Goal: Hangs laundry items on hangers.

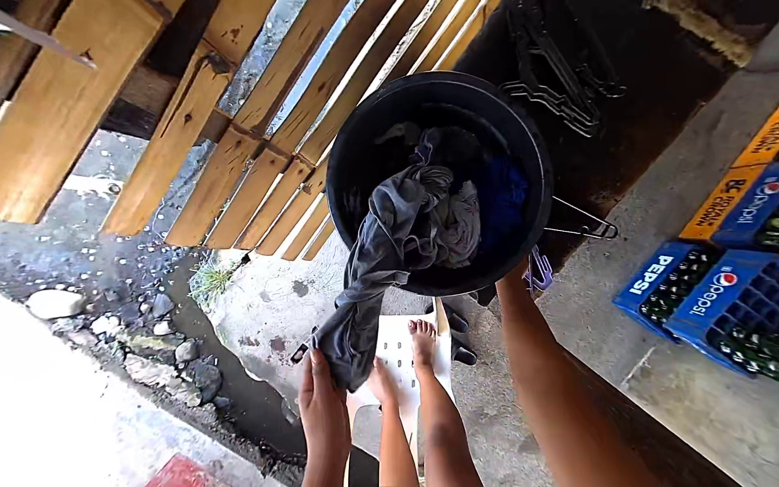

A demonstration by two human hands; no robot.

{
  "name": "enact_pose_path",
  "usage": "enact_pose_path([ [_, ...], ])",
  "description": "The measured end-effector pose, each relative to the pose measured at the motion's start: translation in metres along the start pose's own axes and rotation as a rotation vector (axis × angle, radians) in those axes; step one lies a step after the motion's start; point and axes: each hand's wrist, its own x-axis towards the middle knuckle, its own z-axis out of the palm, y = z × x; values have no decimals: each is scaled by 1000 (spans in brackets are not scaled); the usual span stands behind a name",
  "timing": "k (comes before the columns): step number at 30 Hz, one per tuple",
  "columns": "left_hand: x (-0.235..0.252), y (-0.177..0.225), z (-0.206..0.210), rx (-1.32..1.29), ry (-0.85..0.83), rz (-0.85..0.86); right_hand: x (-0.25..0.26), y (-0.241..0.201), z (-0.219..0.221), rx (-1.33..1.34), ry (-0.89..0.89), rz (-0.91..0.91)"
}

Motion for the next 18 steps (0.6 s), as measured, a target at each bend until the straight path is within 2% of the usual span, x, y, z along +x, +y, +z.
enact_pose_path([
  [3, -14, -14, -2, -63, 0, -25, 6, 2, 4, 16, 91, 13],
  [6, -25, -11, -5, -110, 16, 30, -12, 2, -16, 33, 174, 1],
  [9, -42, 4, -12, -124, -22, 77, -25, 9, -41, 98, 337, -45],
  [12, -55, 23, -19, -64, -189, 104, -38, 16, -81, 225, 407, -56],
  [16, -75, 73, -14, -47, -388, 119, -79, 5, -155, 578, 488, 163],
  [18, -81, 110, -7, 44, -459, 175, -113, -6, -197, 798, 526, 198],
])
